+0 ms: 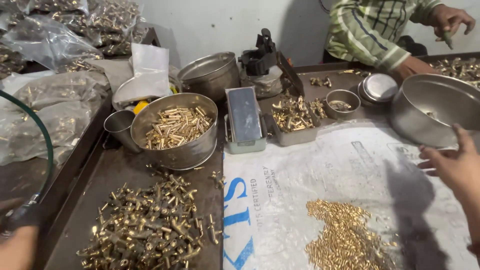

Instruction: The person repeatedly picks small brass-colored metal components from a pile on a white sack and inserts them into a handheld tool, then places the assembled pieces into a metal bowl. The process is repeated continuously throughout the clip.

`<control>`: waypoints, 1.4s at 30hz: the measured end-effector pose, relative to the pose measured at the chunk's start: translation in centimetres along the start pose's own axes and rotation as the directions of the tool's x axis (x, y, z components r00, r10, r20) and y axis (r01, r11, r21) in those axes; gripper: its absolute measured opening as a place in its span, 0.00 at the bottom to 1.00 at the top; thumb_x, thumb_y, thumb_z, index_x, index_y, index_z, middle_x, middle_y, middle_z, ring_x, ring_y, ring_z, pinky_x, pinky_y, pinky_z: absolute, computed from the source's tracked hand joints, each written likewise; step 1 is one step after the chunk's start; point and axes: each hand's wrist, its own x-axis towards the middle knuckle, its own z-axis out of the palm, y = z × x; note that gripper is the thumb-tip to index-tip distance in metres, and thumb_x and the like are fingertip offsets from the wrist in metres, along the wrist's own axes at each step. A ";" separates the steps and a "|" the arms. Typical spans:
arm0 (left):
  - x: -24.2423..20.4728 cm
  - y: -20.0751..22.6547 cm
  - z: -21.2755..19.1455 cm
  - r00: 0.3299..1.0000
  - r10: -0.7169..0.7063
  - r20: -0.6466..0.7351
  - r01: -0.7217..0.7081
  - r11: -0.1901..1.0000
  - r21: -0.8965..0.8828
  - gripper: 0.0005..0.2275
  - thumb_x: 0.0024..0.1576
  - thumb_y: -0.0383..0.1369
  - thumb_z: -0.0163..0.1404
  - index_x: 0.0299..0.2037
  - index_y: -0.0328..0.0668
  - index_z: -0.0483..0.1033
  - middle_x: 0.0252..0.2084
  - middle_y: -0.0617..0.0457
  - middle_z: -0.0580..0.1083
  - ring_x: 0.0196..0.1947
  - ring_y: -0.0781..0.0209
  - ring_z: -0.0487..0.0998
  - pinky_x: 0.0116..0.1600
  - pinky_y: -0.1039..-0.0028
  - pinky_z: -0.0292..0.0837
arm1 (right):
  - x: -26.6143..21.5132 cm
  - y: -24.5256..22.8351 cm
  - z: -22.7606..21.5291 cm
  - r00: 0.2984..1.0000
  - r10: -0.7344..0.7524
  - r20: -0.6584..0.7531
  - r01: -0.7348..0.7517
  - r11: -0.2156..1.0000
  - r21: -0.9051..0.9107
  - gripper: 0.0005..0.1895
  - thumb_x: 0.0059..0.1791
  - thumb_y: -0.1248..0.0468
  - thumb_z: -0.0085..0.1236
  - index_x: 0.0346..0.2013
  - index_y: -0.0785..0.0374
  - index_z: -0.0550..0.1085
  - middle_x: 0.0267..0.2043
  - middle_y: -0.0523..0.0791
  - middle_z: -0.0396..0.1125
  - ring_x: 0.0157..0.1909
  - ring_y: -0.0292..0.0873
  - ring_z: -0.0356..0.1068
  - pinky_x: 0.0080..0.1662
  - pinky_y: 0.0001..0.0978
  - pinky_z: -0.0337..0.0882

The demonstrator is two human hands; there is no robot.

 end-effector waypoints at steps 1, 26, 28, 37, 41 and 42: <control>-3.5 9.4 -0.9 0.997 0.063 -0.035 -0.063 0.998 0.010 0.16 0.57 0.31 0.57 0.55 0.37 0.74 0.49 0.43 0.76 0.51 0.48 0.78 0.60 0.64 0.72 | 2.7 1.5 -0.1 0.999 0.029 -0.034 -0.027 0.999 0.042 0.48 0.53 0.67 0.57 0.83 0.64 0.43 0.44 0.61 0.73 0.35 0.54 0.75 0.33 0.42 0.75; -14.5 61.9 32.8 0.587 0.376 0.717 0.471 0.562 -0.680 0.13 0.55 0.33 0.58 0.49 0.41 0.79 0.46 0.49 0.77 0.48 0.57 0.78 0.52 0.69 0.74 | 4.3 12.6 -0.1 0.675 0.597 0.435 -0.738 0.553 0.386 0.22 0.60 0.54 0.39 0.65 0.61 0.61 0.56 0.64 0.73 0.50 0.57 0.73 0.31 0.27 0.51; -16.8 60.9 37.3 0.616 0.461 0.639 0.488 0.414 -0.768 0.12 0.59 0.28 0.51 0.52 0.39 0.77 0.48 0.52 0.79 0.48 0.62 0.79 0.54 0.75 0.75 | 1.9 7.4 0.6 0.706 0.600 0.375 -0.680 0.428 0.595 0.24 0.53 0.63 0.44 0.65 0.61 0.58 0.58 0.53 0.64 0.51 0.59 0.74 0.43 0.45 0.81; -15.9 60.3 37.7 0.556 0.455 0.695 0.687 0.219 -0.693 0.18 0.68 0.39 0.42 0.57 0.31 0.75 0.47 0.47 0.78 0.48 0.60 0.80 0.56 0.69 0.76 | -2.1 4.7 4.0 0.903 0.426 -0.051 -0.277 0.671 0.688 0.20 0.51 0.76 0.48 0.58 0.73 0.67 0.53 0.54 0.69 0.49 0.53 0.73 0.47 0.50 0.76; -15.8 60.2 38.3 0.565 0.423 0.708 0.745 0.107 -0.658 0.26 0.69 0.48 0.35 0.60 0.31 0.71 0.49 0.45 0.78 0.51 0.57 0.80 0.57 0.68 0.77 | -2.9 6.6 4.4 0.902 0.344 -0.262 -0.224 0.889 0.399 0.14 0.56 0.74 0.56 0.55 0.77 0.73 0.53 0.55 0.72 0.49 0.48 0.72 0.49 0.37 0.71; -15.4 60.4 38.1 0.557 0.403 0.726 0.762 0.100 -0.640 0.28 0.67 0.51 0.33 0.63 0.32 0.68 0.52 0.44 0.77 0.52 0.56 0.80 0.57 0.67 0.77 | -3.2 5.8 4.7 0.932 0.200 -0.303 -0.112 0.952 0.285 0.15 0.54 0.75 0.57 0.56 0.75 0.74 0.54 0.53 0.73 0.51 0.46 0.72 0.52 0.35 0.70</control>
